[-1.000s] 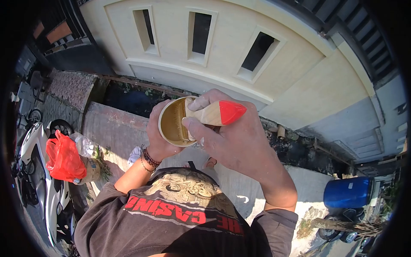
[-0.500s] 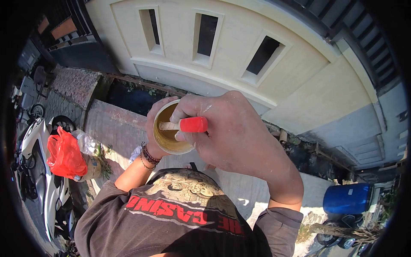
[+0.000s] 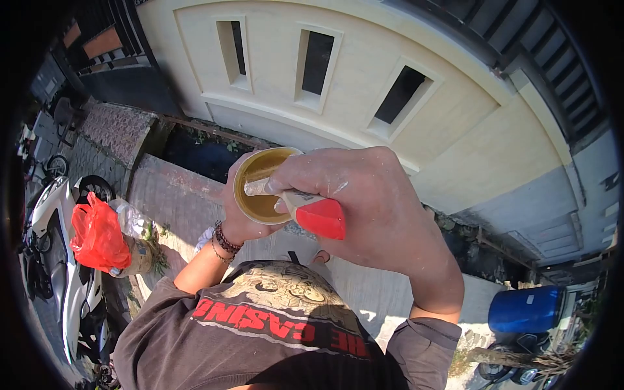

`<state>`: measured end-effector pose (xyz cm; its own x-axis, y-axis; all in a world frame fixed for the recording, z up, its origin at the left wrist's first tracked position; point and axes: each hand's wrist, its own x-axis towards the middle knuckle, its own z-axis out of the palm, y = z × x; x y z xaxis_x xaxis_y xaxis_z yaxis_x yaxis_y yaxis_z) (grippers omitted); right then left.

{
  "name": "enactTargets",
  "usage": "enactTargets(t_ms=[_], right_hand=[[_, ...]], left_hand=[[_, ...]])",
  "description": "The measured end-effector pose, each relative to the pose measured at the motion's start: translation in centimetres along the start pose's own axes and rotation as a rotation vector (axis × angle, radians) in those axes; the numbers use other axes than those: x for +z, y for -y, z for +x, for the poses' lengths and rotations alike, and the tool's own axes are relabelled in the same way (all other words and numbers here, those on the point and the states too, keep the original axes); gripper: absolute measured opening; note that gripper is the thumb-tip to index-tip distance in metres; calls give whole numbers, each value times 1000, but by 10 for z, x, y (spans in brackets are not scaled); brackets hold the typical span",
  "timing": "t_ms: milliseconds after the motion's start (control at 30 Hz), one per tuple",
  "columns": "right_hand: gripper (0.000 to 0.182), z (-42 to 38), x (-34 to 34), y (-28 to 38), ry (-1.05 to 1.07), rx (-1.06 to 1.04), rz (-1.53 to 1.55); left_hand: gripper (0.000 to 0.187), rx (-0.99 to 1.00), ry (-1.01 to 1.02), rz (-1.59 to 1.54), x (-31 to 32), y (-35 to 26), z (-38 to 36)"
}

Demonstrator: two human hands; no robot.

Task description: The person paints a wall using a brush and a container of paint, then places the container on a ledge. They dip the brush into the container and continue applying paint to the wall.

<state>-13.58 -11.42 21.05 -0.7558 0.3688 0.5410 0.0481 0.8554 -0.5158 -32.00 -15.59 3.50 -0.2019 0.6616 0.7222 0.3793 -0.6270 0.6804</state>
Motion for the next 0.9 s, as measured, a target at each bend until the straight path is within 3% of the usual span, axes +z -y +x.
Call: enactTargets(t_ms=[200,433,533,600,633,733,900], right_hand=[[36,-5,4,3,81,-158,-375],[38,-3,12,-11,9,-267,-482],[31,4,8,-21,-91,-228,-266],[24,12,-4,-16,-51,275,160],[24,18,-8,-14,-49,402,211],[28,27,-6,-30,32,552,463],[31,35,13,-55,60,553,751]], left_hand=[[93,-194,93,-197,-7,-4,8],[94,-248,127,-173,-15,-8,17],[92,-220,143,-139,-18,-6,17],[90,-210,157,-43,-22,-7,17],[90,-208,159,-42,-24,-6,16],[94,-129,190,61,-31,-2,17],[88,-138,170,43,-41,-1,17]])
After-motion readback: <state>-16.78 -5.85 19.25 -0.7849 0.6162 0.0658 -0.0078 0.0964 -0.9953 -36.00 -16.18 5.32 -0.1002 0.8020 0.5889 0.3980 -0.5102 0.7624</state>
